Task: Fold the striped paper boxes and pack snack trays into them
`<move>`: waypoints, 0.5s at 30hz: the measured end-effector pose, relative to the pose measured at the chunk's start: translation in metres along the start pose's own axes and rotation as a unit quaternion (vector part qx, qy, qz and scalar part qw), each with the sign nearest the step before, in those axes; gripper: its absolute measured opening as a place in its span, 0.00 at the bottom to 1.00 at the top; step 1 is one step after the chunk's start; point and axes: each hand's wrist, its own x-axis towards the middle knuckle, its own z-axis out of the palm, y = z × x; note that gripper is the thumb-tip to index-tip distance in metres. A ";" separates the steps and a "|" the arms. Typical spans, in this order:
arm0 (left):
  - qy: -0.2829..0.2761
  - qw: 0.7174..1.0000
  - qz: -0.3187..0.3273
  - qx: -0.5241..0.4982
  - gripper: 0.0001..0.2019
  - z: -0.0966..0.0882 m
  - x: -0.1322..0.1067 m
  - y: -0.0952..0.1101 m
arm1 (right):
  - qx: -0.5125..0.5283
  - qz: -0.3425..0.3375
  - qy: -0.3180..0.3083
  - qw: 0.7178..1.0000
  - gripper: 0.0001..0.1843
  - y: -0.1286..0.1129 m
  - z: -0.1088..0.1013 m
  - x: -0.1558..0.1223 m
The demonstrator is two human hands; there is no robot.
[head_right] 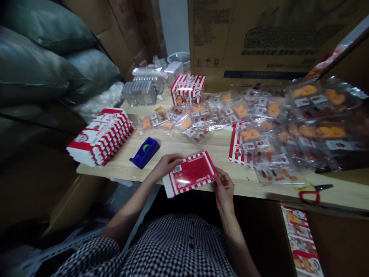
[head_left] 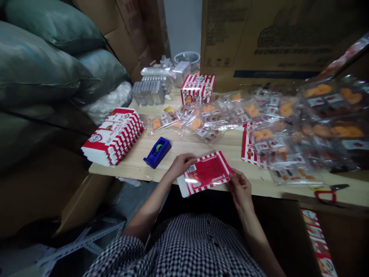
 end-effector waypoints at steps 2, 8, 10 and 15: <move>0.048 0.998 0.018 0.039 0.21 0.003 0.029 0.003 | -0.009 -0.028 0.032 0.999 0.22 0.009 -0.001 0.002; 0.100 0.979 0.120 0.131 0.21 0.026 0.103 0.011 | -0.103 -0.125 0.083 0.983 0.29 -0.009 0.001 0.005; 0.097 0.974 0.145 0.145 0.19 0.034 0.118 0.008 | -0.166 -0.190 0.070 0.965 0.27 -0.039 0.007 -0.006; 0.108 0.965 0.185 0.151 0.17 0.031 0.134 -0.002 | -0.144 -0.203 -0.153 0.956 0.15 -0.127 0.004 -0.066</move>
